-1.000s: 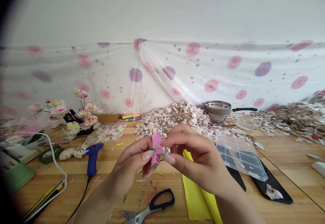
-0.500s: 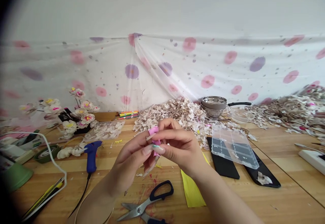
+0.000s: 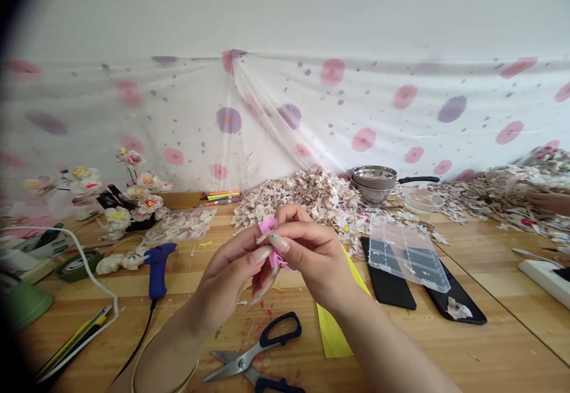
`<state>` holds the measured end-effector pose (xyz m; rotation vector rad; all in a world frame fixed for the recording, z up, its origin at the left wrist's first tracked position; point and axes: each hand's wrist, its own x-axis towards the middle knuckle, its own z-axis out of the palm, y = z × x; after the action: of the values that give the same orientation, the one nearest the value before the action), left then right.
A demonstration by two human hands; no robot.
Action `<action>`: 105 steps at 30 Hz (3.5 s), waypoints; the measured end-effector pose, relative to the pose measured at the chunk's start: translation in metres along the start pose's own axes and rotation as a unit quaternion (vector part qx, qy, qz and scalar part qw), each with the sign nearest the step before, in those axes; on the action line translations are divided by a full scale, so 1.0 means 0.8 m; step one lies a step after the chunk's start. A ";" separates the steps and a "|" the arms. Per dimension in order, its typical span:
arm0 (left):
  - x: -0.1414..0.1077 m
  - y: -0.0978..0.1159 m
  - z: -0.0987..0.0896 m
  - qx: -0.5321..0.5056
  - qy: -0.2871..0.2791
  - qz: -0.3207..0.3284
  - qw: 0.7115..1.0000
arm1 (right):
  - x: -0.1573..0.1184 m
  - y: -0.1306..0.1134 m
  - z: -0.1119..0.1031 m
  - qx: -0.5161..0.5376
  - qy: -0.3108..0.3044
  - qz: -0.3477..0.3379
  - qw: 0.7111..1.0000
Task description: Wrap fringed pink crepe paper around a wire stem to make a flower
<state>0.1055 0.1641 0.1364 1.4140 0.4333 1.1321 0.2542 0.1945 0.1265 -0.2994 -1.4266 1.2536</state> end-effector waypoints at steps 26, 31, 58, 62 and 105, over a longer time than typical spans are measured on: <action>0.001 -0.017 0.007 0.147 0.085 0.072 0.983 | -0.003 0.020 0.015 0.043 0.090 0.001 0.995; 0.001 -0.017 0.003 0.182 0.072 0.082 0.977 | -0.003 0.016 0.020 0.123 0.100 0.071 0.985; -0.001 0.001 -0.006 0.058 0.043 0.014 0.997 | 0.012 0.009 -0.029 -0.387 -0.023 -0.320 0.865; 0.002 0.008 -0.002 -0.005 0.019 -0.037 0.999 | 0.014 0.000 -0.039 -0.504 -0.075 -0.380 0.772; 0.005 0.012 -0.026 0.506 0.019 0.070 0.860 | 0.008 -0.009 0.000 -0.031 0.015 0.216 0.976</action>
<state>0.0866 0.1764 0.1425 2.3600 1.0699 1.0752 0.2556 0.1966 0.1360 -0.6966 -1.4201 1.5456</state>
